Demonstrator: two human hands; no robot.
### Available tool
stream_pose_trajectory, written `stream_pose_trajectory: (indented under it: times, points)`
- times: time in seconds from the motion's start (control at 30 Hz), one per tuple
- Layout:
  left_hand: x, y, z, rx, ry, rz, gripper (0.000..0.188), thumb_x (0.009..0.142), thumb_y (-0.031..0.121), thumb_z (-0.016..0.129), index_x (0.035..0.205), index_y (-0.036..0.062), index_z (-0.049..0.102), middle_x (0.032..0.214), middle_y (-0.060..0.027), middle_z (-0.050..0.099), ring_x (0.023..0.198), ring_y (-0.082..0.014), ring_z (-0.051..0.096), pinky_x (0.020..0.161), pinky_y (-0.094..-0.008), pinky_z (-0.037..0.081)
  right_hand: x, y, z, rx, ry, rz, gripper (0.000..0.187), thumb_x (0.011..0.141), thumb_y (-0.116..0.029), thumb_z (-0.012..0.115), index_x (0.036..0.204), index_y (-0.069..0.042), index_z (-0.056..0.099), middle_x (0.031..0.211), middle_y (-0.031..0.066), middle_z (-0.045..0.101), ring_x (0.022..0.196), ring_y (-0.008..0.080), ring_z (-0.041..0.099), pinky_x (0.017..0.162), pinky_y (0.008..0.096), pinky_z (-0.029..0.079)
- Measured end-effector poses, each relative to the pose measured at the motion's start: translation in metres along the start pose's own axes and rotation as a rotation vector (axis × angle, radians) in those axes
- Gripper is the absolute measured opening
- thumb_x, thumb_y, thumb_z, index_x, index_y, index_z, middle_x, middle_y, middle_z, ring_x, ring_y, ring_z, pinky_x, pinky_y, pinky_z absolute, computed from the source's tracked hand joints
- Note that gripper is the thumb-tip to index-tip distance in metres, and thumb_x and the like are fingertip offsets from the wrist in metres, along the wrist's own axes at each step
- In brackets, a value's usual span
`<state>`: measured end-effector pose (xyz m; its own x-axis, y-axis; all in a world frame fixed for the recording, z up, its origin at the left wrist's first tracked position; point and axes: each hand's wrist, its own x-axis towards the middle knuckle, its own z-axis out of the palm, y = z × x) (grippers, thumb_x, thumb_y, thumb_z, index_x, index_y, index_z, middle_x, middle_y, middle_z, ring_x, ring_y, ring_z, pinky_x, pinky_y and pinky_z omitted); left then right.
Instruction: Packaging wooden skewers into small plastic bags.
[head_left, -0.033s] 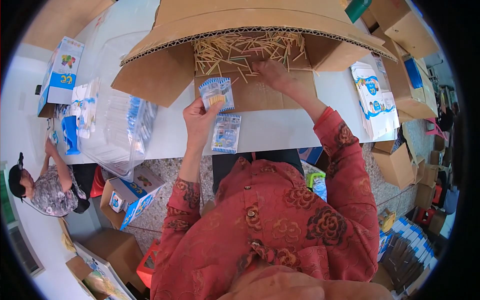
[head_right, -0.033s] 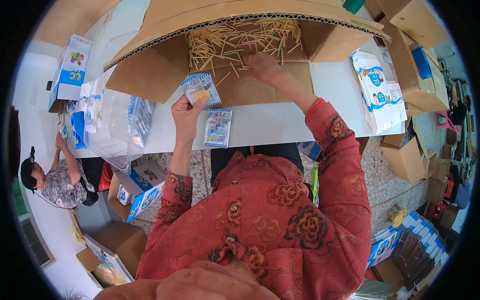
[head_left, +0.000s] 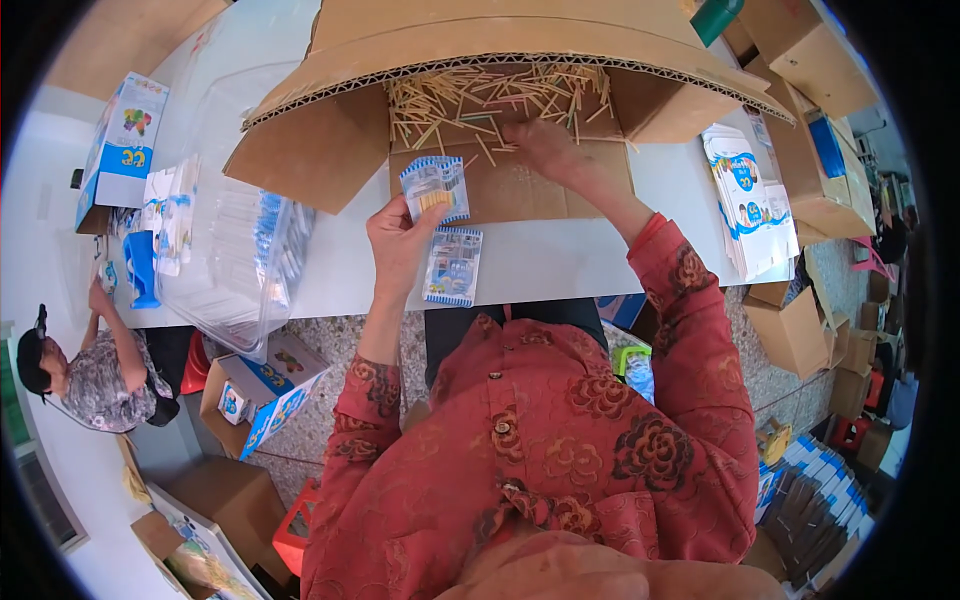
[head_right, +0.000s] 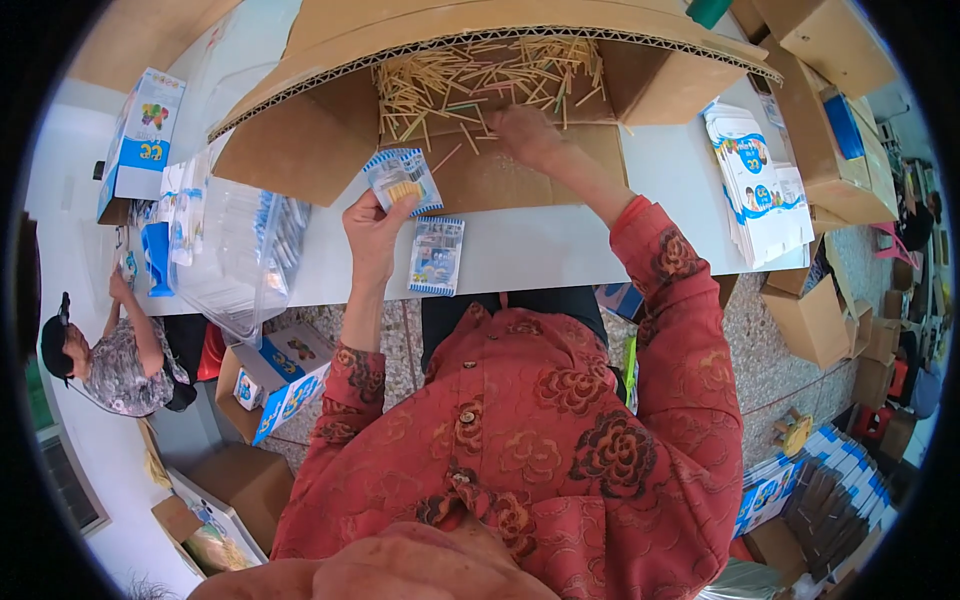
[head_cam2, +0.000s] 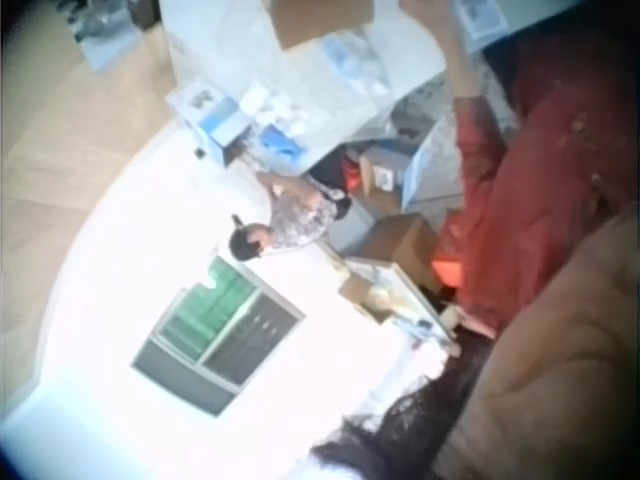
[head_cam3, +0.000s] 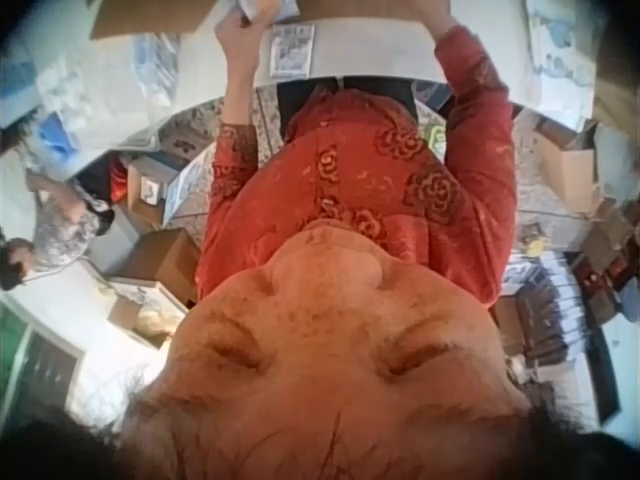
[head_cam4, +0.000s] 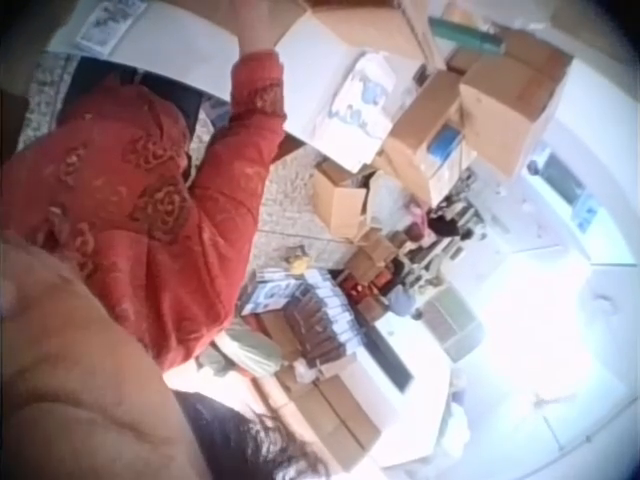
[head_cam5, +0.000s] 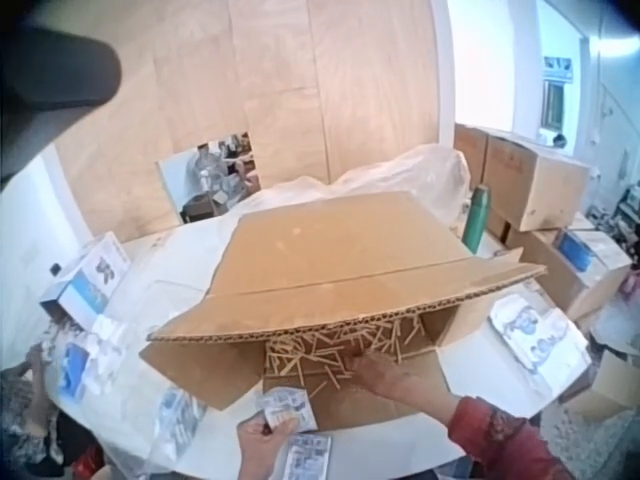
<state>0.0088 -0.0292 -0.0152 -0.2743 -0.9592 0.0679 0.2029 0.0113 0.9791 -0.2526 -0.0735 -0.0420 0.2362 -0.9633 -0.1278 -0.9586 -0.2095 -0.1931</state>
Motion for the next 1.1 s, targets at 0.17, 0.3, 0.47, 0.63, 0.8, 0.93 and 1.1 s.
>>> stream_pose_trajectory:
  times: [0.17,0.3,0.47,0.63,0.8,0.93,1.1]
  points:
    - [-0.005,0.005,0.001,0.09,0.014,0.024,0.018,0.079,0.006,0.072,0.093,-0.0035,0.066,0.082,-0.0007,0.066,0.07,-0.0031,0.054,0.062,-0.0185,0.044,0.001,-0.017,0.012,-0.305,0.19,-0.119,0.041,0.078,-0.009,0.057,0.117,-0.001,0.049,0.082,0.0142,0.064,0.082,0.0295,0.065,0.066,0.0384,0.053]
    - [-0.008,0.005,0.002,0.115,0.03,0.062,0.017,0.078,0.005,0.073,0.091,-0.0034,0.067,0.081,-0.0002,0.065,0.069,-0.0028,0.053,0.061,-0.0181,0.043,0.001,-0.021,0.009,-0.267,0.216,-0.089,0.032,0.078,-0.008,0.056,0.109,0.0,0.055,0.082,0.015,0.064,0.079,0.0298,0.065,0.065,0.0385,0.054]
    - [-0.011,0.01,0.009,0.1,0.014,0.062,0.017,0.077,0.005,0.073,0.092,-0.0034,0.067,0.083,-0.0004,0.065,0.07,-0.0027,0.053,0.062,-0.0182,0.043,-0.013,-0.014,-0.012,0.094,0.201,0.072,0.025,0.077,-0.016,0.061,0.097,-0.002,0.063,0.077,0.015,0.065,0.072,0.0272,0.066,0.065,0.0367,0.054]
    - [-0.011,0.011,0.013,0.049,0.012,0.036,0.015,0.078,0.004,0.072,0.09,-0.003,0.067,0.081,0.0006,0.064,0.069,-0.0024,0.052,0.061,-0.0178,0.043,-0.031,-0.024,-0.055,0.98,0.352,0.0,0.015,0.083,-0.012,0.063,0.096,-0.003,0.064,0.084,0.0066,0.065,0.076,0.0111,0.063,0.066,0.0264,0.052]
    - [-0.01,0.004,0.012,0.125,-0.008,0.07,0.011,0.077,0.003,0.072,0.084,-0.003,0.065,0.076,0.0019,0.061,0.067,-0.0025,0.051,0.059,-0.0177,0.04,-0.061,-0.063,-0.108,1.429,0.394,-0.182,0.01,0.088,-0.005,0.06,0.096,-0.004,0.064,0.095,0.0011,0.064,0.083,0.0078,0.06,0.071,0.0234,0.048]
    - [-0.01,0.004,0.018,0.117,-0.003,0.129,0.012,0.075,0.002,0.073,0.08,-0.0031,0.064,0.074,0.0012,0.059,0.066,-0.0029,0.05,0.057,-0.0174,0.039,-0.073,-0.075,-0.115,1.329,0.351,-0.337,0.011,0.086,-0.006,0.062,0.096,-0.004,0.065,0.095,0.0014,0.064,0.085,0.007,0.058,0.075,0.0224,0.046]
    - [-0.01,0.005,0.018,0.145,-0.007,0.161,0.012,0.075,0.002,0.074,0.08,-0.0026,0.064,0.073,0.0011,0.059,0.065,-0.0031,0.05,0.057,-0.0175,0.04,-0.08,-0.081,-0.118,1.177,0.318,-0.303,0.009,0.085,-0.006,0.063,0.093,-0.003,0.065,0.094,0.001,0.064,0.084,0.0072,0.057,0.075,0.0228,0.046]
